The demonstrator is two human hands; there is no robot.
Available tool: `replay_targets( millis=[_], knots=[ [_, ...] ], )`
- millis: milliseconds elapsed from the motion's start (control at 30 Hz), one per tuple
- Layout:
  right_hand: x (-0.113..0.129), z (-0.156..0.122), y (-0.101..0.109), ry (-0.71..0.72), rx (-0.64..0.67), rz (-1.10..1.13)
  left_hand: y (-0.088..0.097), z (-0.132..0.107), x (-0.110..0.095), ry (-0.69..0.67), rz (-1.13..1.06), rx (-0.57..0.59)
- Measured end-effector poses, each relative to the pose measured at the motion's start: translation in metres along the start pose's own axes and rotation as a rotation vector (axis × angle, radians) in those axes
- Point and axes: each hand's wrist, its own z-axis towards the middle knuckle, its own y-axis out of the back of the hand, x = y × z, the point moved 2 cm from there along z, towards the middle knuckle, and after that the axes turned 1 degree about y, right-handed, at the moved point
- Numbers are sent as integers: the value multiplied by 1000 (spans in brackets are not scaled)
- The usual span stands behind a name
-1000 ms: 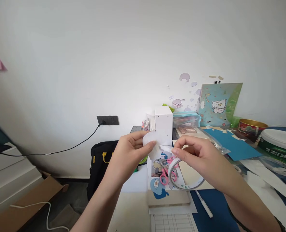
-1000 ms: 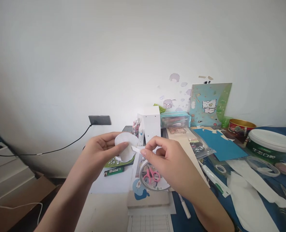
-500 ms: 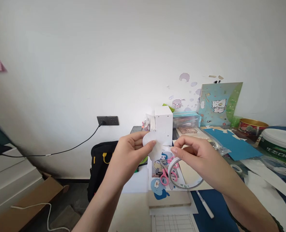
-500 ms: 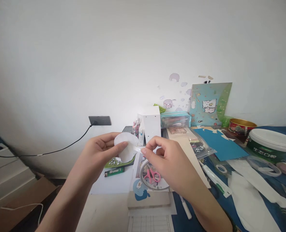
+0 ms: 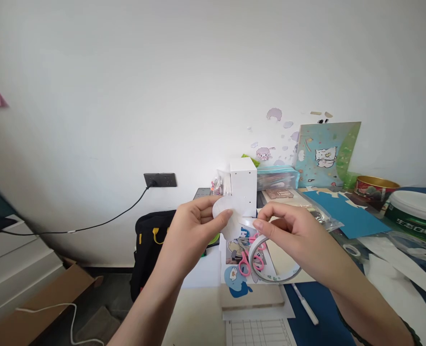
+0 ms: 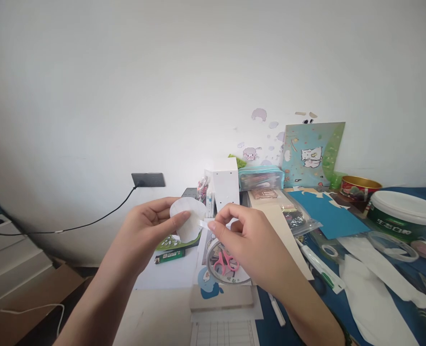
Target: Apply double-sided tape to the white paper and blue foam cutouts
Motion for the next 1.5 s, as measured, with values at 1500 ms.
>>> replay_targets(
  millis=[1500],
  knots=[
    [16,-38,2,1215,-725,-888,1,8,11,68,-190,536]
  ],
)
